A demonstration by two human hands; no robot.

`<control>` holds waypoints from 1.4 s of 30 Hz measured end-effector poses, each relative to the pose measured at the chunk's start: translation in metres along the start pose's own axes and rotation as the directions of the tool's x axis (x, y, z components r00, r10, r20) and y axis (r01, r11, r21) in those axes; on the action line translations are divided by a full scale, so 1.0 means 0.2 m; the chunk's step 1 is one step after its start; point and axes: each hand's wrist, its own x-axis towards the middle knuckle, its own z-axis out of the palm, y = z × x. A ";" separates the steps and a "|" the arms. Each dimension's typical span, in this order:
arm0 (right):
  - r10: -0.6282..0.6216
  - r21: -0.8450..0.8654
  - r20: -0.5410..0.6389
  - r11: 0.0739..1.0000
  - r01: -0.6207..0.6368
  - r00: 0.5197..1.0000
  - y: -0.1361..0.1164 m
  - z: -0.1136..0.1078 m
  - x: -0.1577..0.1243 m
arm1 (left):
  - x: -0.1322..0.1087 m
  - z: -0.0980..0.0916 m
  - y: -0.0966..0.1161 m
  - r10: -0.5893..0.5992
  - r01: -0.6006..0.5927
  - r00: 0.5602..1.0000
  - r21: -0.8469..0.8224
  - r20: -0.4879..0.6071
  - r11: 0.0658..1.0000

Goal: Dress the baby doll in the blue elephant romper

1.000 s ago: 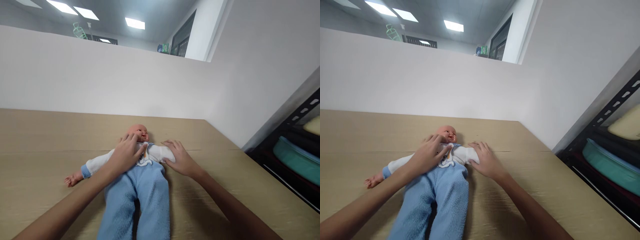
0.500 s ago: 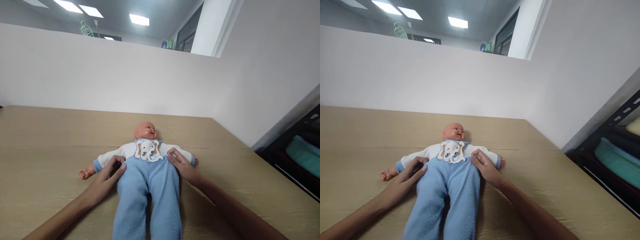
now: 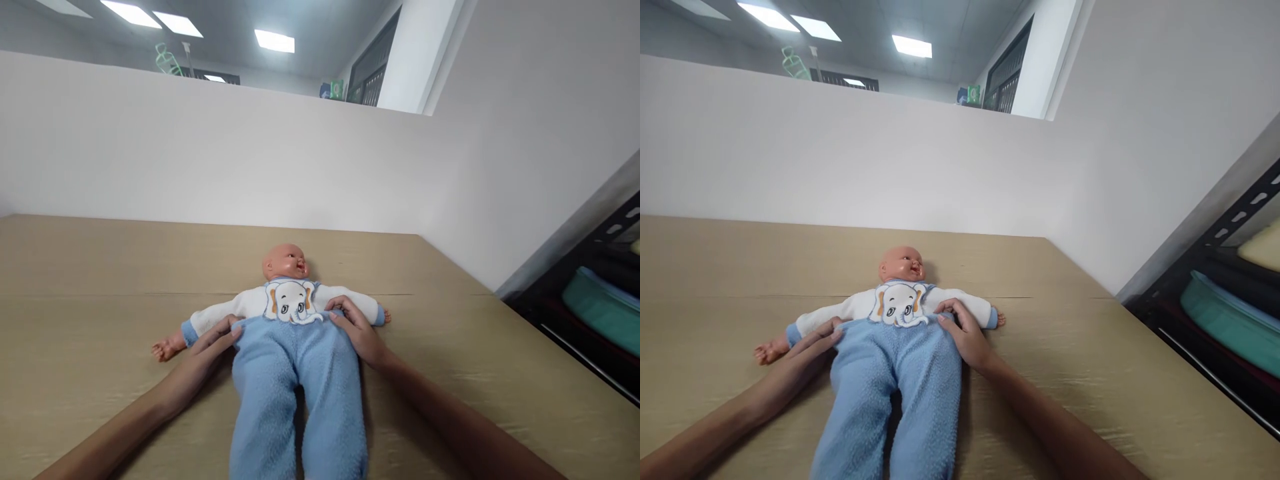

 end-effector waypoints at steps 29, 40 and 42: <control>-0.216 -0.501 -0.134 0.857 0.122 0.967 0.03 -0.10 -0.13 | 0.06 -0.03 0.07 0.429 -0.196 0.901 0.814 -0.071 0.546; 0.040 -0.334 -0.167 0.938 -0.095 0.985 0.06 -0.26 -0.28 | 0.46 0.68 0.50 0.320 -0.572 0.809 0.786 0.493 0.236; 0.049 -0.319 -0.155 0.943 -0.097 0.987 0.06 -0.26 -0.28 | 0.56 0.82 0.48 0.203 -0.562 0.822 0.816 0.532 0.134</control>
